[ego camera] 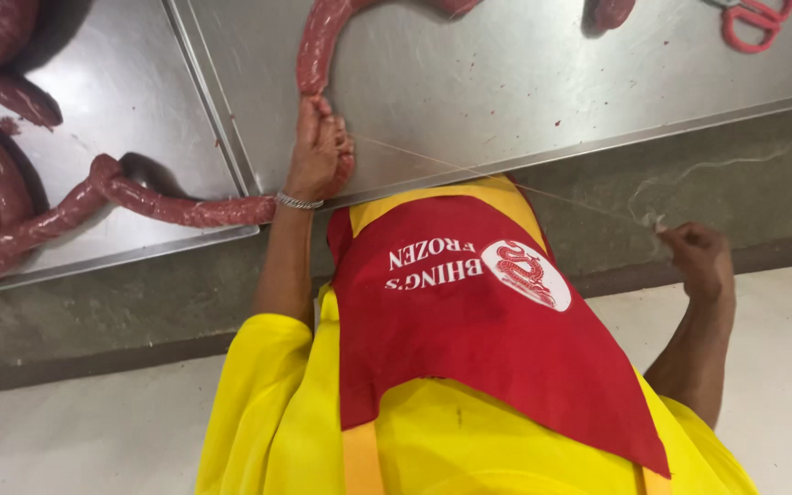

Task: The person ties sections of long sausage links with string and cuts the string with scissors to create individual links.

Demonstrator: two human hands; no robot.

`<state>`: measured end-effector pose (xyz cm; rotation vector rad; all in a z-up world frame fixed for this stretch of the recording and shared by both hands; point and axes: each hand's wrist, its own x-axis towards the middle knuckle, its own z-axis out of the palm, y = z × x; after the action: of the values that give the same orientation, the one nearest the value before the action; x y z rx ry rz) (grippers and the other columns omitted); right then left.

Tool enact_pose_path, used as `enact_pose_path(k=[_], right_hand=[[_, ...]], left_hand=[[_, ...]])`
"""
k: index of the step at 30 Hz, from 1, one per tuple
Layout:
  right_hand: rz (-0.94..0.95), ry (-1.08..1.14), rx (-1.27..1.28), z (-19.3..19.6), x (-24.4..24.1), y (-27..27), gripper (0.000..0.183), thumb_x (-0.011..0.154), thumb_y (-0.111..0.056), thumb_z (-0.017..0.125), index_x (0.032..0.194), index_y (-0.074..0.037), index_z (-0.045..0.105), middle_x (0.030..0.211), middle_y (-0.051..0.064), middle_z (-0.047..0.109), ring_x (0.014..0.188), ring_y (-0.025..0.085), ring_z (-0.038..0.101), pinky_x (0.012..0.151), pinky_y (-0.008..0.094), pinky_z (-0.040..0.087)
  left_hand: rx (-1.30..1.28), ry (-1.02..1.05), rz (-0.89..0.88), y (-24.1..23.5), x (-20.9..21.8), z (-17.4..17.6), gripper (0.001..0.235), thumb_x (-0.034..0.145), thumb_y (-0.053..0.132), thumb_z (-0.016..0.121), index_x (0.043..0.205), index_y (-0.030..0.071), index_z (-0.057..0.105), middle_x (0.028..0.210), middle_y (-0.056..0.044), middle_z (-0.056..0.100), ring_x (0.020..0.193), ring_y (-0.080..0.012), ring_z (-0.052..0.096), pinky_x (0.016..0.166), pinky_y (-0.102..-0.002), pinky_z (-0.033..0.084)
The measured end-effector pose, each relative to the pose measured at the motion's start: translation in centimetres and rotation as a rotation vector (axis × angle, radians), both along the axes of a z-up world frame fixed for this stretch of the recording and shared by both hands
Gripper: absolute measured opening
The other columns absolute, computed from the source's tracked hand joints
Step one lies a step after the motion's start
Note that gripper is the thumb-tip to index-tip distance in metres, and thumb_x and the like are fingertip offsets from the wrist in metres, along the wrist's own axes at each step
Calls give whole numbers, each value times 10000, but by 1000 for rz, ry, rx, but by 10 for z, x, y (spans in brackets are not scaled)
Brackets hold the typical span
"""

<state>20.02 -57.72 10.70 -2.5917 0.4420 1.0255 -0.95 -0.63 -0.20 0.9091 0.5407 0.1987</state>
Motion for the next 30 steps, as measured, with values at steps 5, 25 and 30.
enact_pose_path(k=[5,25,30], right_hand=[[59,-590,220,-50,81,-53,451,1092,-343,666,839,28,706,720,87,593,658,139,508,613,344,402],[117,-438,494,-54,142,82,375,952,-340,839,927,2,689,890,84,652,792,136,559,670,322,422],[409,215,1068,-26,60,211,552,856,-483,804,1105,-8,672,936,15,649,837,100,580,733,257,477]], left_hand=[[103,152,-106,14,0,44,183,1121,96,474,1304,95,468,848,25,468,743,-60,471,694,-219,472],[338,119,240,-8,-10,32,266,1097,89,533,1318,-13,639,1143,-78,669,874,-137,675,843,-295,603],[449,132,233,-8,-10,23,252,1079,121,543,1265,4,668,1134,-77,715,891,-123,693,806,-289,630]])
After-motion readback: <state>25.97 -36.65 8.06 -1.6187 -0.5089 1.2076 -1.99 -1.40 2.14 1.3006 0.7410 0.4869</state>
